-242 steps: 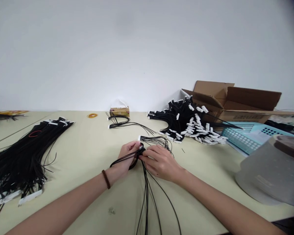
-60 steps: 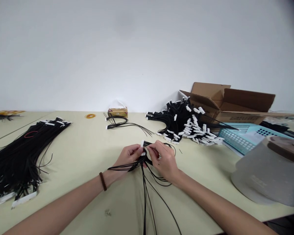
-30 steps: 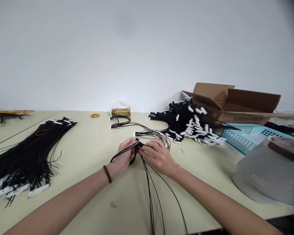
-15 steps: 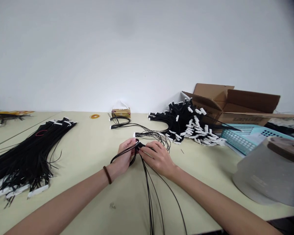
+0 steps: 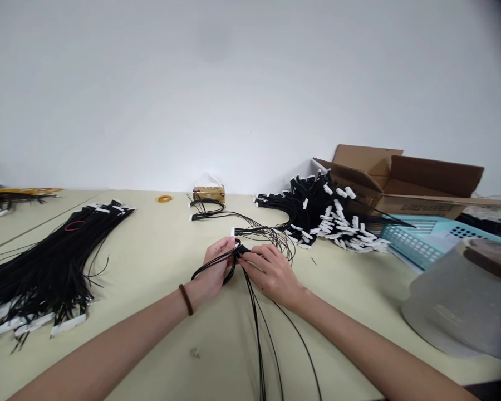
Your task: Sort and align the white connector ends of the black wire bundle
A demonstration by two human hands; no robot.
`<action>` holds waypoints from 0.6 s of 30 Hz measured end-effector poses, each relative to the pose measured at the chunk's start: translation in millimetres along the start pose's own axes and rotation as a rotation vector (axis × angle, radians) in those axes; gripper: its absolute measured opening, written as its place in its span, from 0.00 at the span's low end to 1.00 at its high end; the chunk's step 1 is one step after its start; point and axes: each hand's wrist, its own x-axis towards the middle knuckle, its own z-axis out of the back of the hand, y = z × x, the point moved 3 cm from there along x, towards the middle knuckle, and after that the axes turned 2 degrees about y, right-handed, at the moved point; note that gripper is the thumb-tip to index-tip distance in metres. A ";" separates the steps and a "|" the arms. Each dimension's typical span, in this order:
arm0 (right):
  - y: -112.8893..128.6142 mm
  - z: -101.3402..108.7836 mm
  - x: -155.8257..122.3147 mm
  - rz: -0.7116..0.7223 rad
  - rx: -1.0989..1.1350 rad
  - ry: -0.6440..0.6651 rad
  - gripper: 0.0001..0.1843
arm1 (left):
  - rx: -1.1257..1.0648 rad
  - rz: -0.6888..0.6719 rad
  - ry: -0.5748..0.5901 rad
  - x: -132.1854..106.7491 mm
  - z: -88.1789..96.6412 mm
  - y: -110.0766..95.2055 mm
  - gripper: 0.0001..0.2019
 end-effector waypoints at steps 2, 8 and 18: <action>-0.4 0.0 0.3 0.002 0.000 0.000 0.09 | 0.007 -0.003 0.004 0.2 0.0 0.4 0.19; -0.2 0.1 -0.2 0.066 -0.035 -0.025 0.08 | 0.011 -0.024 0.029 3.4 1.7 4.1 0.19; -5.5 -0.1 -2.9 -0.146 0.223 -0.079 0.09 | -0.016 -0.008 0.053 0.0 -2.3 -1.1 0.18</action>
